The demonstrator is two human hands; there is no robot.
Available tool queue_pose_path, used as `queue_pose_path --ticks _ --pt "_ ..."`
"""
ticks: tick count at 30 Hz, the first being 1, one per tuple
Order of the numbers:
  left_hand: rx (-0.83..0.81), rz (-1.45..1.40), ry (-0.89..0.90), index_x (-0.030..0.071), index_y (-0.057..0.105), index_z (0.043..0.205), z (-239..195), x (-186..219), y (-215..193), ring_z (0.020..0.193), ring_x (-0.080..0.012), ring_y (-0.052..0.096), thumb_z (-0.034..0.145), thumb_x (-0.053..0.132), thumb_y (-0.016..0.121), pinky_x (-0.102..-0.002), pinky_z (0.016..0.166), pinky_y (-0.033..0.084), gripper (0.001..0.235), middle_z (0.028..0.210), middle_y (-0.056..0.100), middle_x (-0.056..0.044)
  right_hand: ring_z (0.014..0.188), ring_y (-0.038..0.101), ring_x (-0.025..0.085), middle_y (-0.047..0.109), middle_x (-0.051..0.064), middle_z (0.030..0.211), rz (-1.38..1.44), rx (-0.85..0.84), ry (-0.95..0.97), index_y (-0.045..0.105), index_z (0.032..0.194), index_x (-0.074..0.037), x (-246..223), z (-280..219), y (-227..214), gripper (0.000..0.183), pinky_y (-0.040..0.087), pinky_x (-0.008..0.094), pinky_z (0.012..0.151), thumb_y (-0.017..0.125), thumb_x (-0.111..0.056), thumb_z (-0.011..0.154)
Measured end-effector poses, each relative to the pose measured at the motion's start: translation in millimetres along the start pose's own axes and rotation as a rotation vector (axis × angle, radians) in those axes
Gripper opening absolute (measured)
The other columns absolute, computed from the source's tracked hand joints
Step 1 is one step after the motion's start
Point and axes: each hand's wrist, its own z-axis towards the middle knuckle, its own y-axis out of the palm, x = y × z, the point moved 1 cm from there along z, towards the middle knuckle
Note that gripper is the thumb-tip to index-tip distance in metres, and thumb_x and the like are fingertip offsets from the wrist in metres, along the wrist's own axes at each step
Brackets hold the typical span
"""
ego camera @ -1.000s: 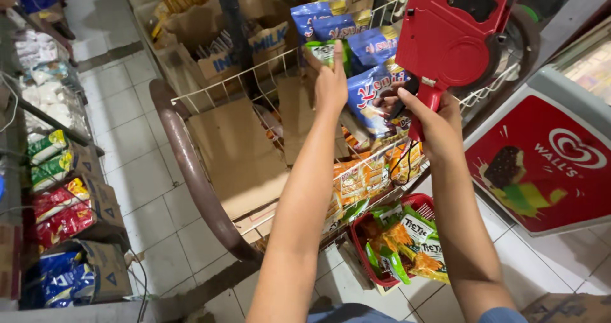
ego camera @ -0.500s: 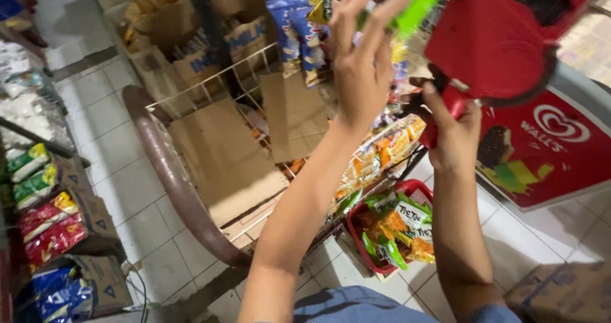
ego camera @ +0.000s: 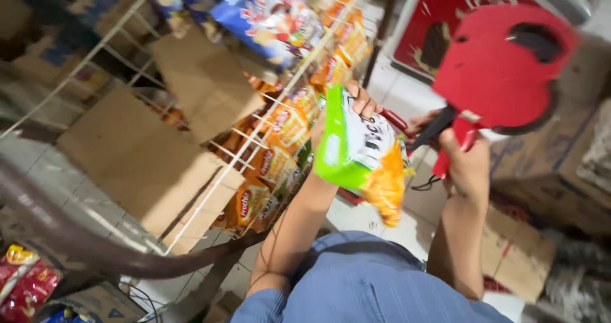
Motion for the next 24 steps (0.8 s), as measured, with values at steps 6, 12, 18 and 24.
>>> queue_pose_path --ticks 6,12,18,24 --pt "0.072 -0.352 -0.322 0.006 0.056 0.122 -12 -66 -63 0.107 -0.0192 0.059 0.114 0.023 0.052 -0.036 0.108 0.045 0.02 0.109 0.06 -0.006 0.11 0.066 0.015 0.069 0.003 0.119 -0.098 0.135 0.081 0.058 0.131 -0.001 31 -56 -12 0.06 0.055 0.029 0.097 0.083 -0.004 0.076" --pt "0.387 0.222 -0.473 0.008 0.049 0.142 -43 -36 -48 0.13 -0.0214 0.057 0.101 0.043 0.053 -0.041 0.116 0.044 0.054 0.138 0.06 -0.008 0.098 0.069 0.017 0.07 0.007 0.106 -0.097 0.429 0.103 0.063 0.118 0.001 24 -77 -20 0.042 0.057 0.03 0.088 0.081 0.005 0.08" --pt "0.593 0.469 -0.561 0.0 0.048 0.147 -72 -25 -34 0.128 -0.0237 0.057 0.098 0.072 0.033 -0.042 0.112 0.042 0.089 0.142 0.058 -0.013 0.099 0.068 0.016 0.068 0.008 0.109 -0.24 0.444 -0.077 0.061 0.119 0.001 20 -88 -34 0.043 0.058 0.03 0.091 0.082 0.008 0.082" --pt "0.543 0.6 -0.498 -0.007 0.051 0.143 -77 -27 -46 0.13 -0.0207 0.055 0.099 0.076 0.04 -0.034 0.112 0.037 0.095 0.142 0.06 -0.015 0.102 0.066 0.014 0.066 0.007 0.111 -0.259 0.47 -0.029 0.062 0.119 0.001 36 -106 -33 0.042 0.056 0.029 0.091 0.082 0.007 0.083"
